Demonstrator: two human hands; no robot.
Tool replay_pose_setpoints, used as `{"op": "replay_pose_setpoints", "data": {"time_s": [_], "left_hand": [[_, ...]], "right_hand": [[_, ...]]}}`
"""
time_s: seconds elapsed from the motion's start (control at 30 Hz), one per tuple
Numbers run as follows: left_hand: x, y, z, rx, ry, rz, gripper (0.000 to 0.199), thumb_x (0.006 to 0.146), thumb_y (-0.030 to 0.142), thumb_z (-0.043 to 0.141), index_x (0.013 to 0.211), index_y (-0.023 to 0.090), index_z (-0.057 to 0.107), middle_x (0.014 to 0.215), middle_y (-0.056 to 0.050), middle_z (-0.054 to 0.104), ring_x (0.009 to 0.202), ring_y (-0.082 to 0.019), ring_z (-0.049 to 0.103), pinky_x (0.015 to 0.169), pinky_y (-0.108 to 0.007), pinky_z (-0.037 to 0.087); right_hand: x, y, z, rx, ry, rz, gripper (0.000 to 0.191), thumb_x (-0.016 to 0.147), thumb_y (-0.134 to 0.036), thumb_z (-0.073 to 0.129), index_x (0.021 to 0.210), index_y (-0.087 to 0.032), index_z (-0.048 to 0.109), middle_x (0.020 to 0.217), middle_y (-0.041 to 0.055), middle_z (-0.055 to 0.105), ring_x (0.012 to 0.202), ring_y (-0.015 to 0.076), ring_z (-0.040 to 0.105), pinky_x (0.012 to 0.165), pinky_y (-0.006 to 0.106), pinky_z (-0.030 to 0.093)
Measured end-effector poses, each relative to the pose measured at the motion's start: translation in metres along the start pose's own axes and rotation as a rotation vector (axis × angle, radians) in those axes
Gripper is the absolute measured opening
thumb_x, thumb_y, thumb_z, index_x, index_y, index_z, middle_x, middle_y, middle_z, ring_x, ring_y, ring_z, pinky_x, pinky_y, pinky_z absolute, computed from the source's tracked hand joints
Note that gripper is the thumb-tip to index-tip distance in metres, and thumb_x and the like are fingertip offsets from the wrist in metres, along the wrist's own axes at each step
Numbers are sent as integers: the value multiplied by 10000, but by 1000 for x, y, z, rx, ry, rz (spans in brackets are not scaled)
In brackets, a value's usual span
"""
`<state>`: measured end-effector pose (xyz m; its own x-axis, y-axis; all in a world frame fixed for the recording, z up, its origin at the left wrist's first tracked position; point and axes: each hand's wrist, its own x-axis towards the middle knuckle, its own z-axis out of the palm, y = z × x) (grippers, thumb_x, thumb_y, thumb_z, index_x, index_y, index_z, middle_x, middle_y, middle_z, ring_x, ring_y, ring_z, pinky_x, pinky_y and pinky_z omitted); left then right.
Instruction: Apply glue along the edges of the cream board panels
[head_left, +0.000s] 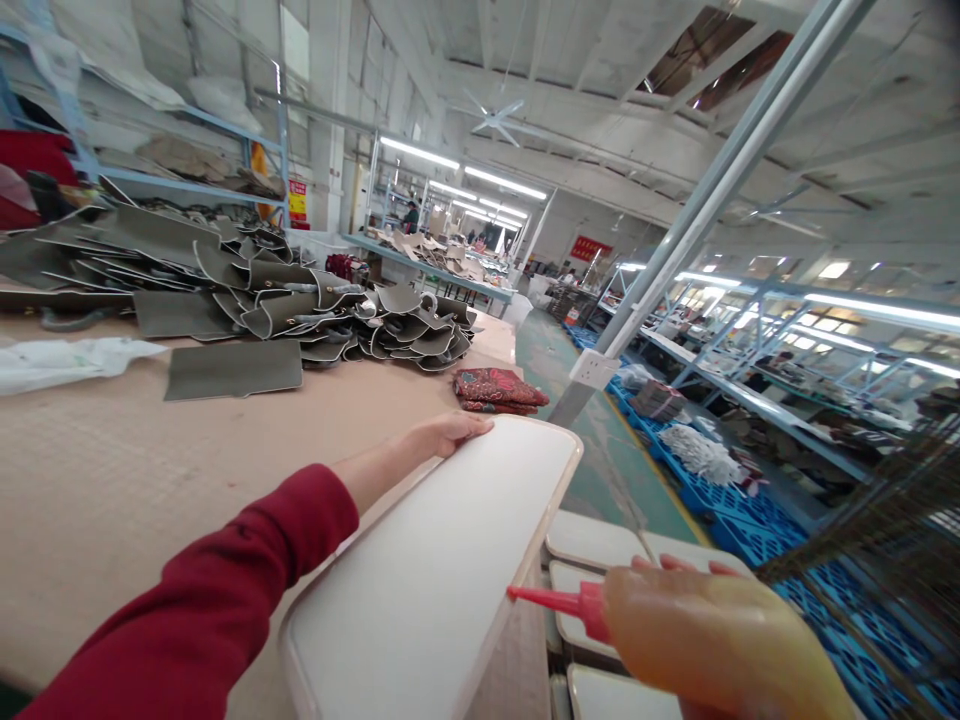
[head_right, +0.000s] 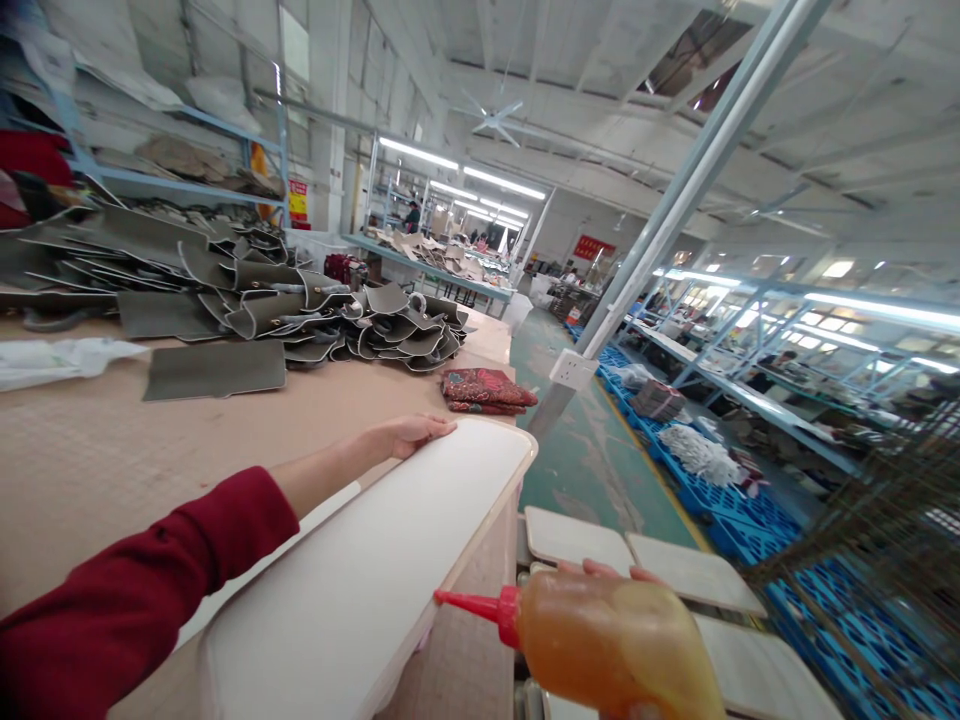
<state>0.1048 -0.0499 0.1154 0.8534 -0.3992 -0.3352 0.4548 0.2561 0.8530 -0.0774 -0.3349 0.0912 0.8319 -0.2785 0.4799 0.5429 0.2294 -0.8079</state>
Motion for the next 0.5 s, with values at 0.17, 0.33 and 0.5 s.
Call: {"op": "replay_pose_setpoints", "data": {"time_s": [0.17, 0.33, 0.5], "left_hand": [[5, 6, 0, -2, 8, -13, 154, 745, 205, 703, 758, 140, 564, 601, -11, 655, 534, -140, 621, 588, -262, 521], [13, 8, -3, -5, 43, -17, 190, 725, 214, 726, 794, 153, 560, 579, 13, 647, 531, -143, 619, 614, -275, 527], [18, 11, -8, -3, 68, -50, 129, 792, 234, 661, 799, 129, 586, 613, -17, 673, 512, -139, 613, 603, -270, 525]], "right_hand": [[-5, 7, -4, 27, 10, 30, 740, 634, -651, 626, 1241, -253, 482, 998, 108, 677, 819, 343, 660, 617, 508, 541], [-8, 12, -1, 130, -39, 30, 802, 564, -644, 680, 1241, -270, 470, 995, 84, 677, 833, 331, 653, 645, 502, 536], [-9, 11, 6, 176, 138, 137, 627, 643, -578, 667, 1171, -277, 514, 868, 61, 690, 725, 285, 661, 621, 470, 541]]}}
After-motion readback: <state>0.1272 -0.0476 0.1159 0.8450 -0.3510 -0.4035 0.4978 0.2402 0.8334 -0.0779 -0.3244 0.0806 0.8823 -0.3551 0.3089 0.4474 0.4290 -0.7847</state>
